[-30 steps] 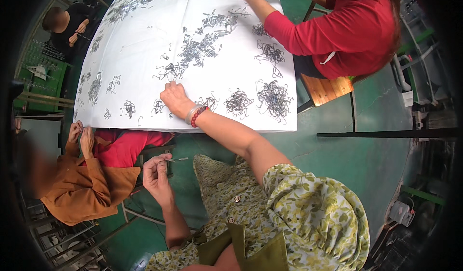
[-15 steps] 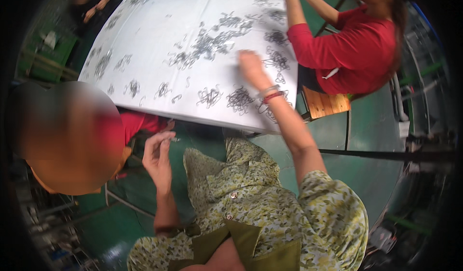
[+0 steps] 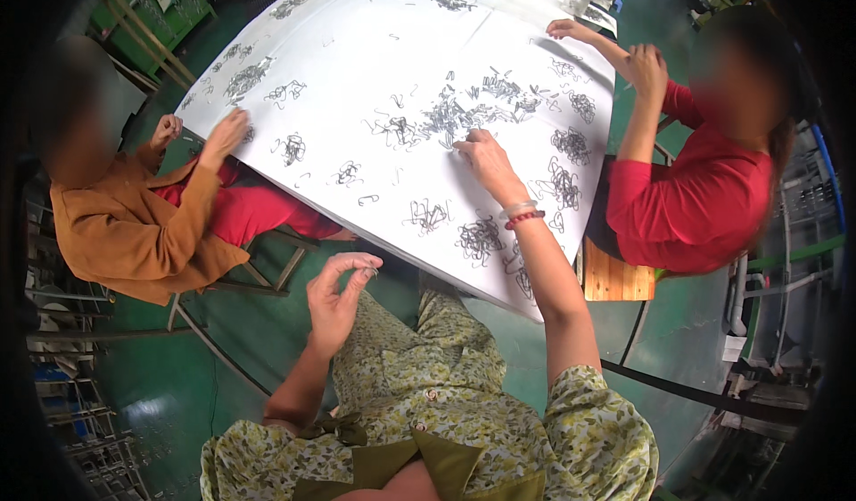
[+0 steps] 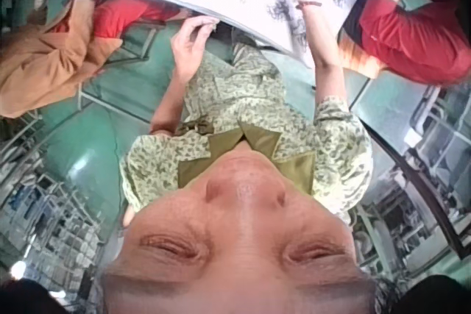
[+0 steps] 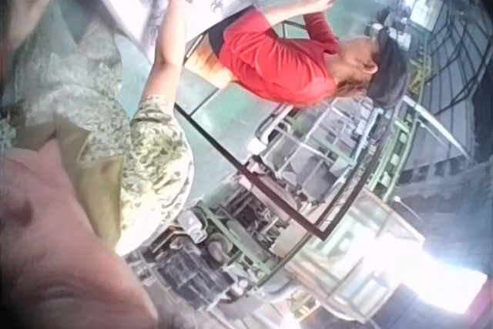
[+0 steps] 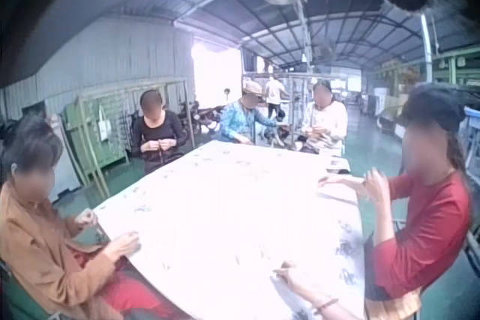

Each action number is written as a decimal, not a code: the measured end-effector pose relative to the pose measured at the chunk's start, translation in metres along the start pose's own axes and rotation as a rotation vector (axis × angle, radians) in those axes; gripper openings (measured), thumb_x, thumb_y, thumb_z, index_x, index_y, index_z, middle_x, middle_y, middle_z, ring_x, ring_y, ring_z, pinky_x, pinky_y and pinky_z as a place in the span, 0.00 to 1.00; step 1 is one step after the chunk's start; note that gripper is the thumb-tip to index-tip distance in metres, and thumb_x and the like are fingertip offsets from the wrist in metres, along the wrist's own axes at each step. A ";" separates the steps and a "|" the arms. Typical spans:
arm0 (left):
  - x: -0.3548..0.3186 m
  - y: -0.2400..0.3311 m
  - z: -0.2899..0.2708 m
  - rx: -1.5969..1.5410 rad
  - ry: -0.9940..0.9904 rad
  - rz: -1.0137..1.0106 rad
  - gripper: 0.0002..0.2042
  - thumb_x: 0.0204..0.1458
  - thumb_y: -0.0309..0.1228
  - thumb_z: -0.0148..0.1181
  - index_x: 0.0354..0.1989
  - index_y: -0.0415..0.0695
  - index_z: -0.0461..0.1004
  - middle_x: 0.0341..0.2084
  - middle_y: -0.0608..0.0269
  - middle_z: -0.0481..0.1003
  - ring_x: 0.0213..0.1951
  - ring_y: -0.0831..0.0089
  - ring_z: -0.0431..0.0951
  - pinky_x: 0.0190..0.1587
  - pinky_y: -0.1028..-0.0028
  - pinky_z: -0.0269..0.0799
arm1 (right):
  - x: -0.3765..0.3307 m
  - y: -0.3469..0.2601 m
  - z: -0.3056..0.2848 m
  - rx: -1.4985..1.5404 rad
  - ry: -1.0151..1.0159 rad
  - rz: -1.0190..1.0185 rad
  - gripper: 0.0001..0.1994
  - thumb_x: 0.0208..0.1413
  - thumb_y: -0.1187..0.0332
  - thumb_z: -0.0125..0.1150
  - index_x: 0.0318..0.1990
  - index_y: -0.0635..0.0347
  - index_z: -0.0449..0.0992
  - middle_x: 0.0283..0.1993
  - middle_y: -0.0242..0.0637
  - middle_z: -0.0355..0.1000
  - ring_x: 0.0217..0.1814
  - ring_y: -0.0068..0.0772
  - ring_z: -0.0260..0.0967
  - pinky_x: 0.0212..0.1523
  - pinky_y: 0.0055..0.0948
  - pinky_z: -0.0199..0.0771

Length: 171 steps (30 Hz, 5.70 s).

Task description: The person sits at a table with two others and repeatedly picks up small wire pieces, bends them into loops, and places them onto a large white sheet. The hands work continuously with the wire components throughout the clip.

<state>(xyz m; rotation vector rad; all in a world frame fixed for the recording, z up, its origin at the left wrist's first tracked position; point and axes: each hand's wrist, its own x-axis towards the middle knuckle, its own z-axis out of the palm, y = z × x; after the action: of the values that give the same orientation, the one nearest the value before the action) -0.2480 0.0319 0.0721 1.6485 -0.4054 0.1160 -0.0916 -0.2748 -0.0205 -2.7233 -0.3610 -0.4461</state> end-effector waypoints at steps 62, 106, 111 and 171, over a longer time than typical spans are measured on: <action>0.147 -0.147 0.051 1.141 -0.192 0.066 0.08 0.51 0.28 0.57 0.26 0.37 0.79 0.27 0.48 0.76 0.35 0.50 0.77 0.38 0.57 0.72 | -0.111 -0.200 -0.082 0.993 0.046 0.352 0.08 0.50 0.83 0.61 0.38 0.67 0.80 0.31 0.38 0.76 0.32 0.25 0.73 0.32 0.22 0.72; 0.009 -0.027 0.007 -0.081 -0.075 -0.318 0.03 0.57 0.21 0.56 0.36 0.35 0.74 0.34 0.61 0.78 0.39 0.77 0.76 0.46 0.76 0.71 | 0.008 0.011 -0.015 0.235 0.149 0.465 0.11 0.50 0.80 0.54 0.40 0.69 0.79 0.30 0.55 0.75 0.32 0.47 0.76 0.38 0.36 0.74; 0.014 -0.026 0.002 -0.029 -0.017 -0.243 0.04 0.56 0.23 0.58 0.36 0.35 0.75 0.31 0.61 0.79 0.35 0.79 0.77 0.40 0.78 0.72 | 0.017 0.028 0.022 0.101 0.177 0.370 0.13 0.42 0.84 0.49 0.35 0.69 0.78 0.32 0.61 0.73 0.38 0.60 0.73 0.43 0.46 0.72; 0.177 -0.182 0.068 0.970 -0.151 0.224 0.04 0.49 0.20 0.54 0.33 0.33 0.71 0.33 0.49 0.72 0.42 0.54 0.73 0.39 0.62 0.74 | -0.100 -0.202 -0.082 1.211 -0.042 0.487 0.04 0.49 0.80 0.67 0.34 0.68 0.80 0.30 0.33 0.76 0.30 0.17 0.69 0.33 0.17 0.69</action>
<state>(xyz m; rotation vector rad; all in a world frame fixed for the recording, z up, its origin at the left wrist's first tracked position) -0.0344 -0.0573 -0.0525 2.5681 -0.7158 0.4045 -0.2654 -0.1422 0.0784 -1.5412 0.0539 0.0123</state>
